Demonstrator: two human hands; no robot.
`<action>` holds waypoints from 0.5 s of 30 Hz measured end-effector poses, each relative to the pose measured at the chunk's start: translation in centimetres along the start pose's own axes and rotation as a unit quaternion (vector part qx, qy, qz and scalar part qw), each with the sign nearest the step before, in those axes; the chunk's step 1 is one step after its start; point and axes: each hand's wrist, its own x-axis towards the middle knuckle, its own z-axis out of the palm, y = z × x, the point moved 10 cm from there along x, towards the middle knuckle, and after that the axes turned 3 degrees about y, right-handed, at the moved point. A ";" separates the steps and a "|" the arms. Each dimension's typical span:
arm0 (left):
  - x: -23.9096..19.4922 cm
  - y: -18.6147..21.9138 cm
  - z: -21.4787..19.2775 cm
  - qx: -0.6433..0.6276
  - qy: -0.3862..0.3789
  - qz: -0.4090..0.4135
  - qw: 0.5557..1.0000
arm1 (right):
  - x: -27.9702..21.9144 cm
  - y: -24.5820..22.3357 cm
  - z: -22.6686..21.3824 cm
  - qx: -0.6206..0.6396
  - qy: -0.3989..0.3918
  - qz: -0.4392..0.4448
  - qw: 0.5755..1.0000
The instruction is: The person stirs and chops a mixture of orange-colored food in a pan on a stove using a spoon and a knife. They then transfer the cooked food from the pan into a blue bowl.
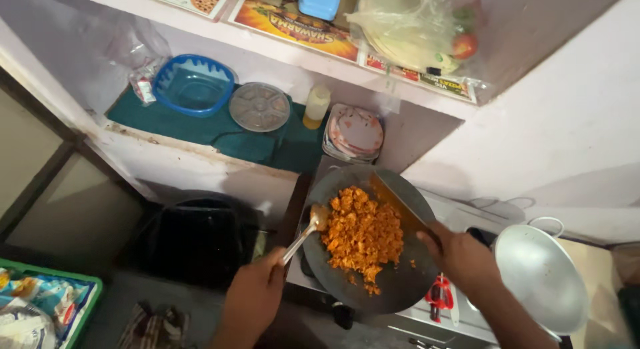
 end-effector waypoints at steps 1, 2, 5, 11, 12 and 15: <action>0.7 -0.4 0.7 0.015 -0.026 -0.021 0.999 | 1.3 -0.8 -0.7 -0.002 0.014 -0.031 0.999; 1.8 -0.7 1.6 0.030 -0.055 -0.043 0.997 | 2.1 -1.4 -1.1 -0.003 0.026 -0.061 0.998; 4.4 0.9 2.7 0.009 -0.061 0.020 0.998 | 3.9 -4.0 -1.8 0.045 0.040 -0.183 0.981; 5.2 1.8 4.4 -0.049 -0.111 0.058 0.991 | 3.2 -1.9 -1.1 0.002 0.012 -0.229 0.973; 4.8 2.3 4.3 -0.062 -0.107 0.081 0.989 | 2.3 -1.4 -1.3 0.007 0.034 -0.235 0.971; 2.1 3.4 4.4 0.022 -0.105 0.131 0.986 | -1.7 0.0 -1.4 0.029 0.098 -0.237 0.966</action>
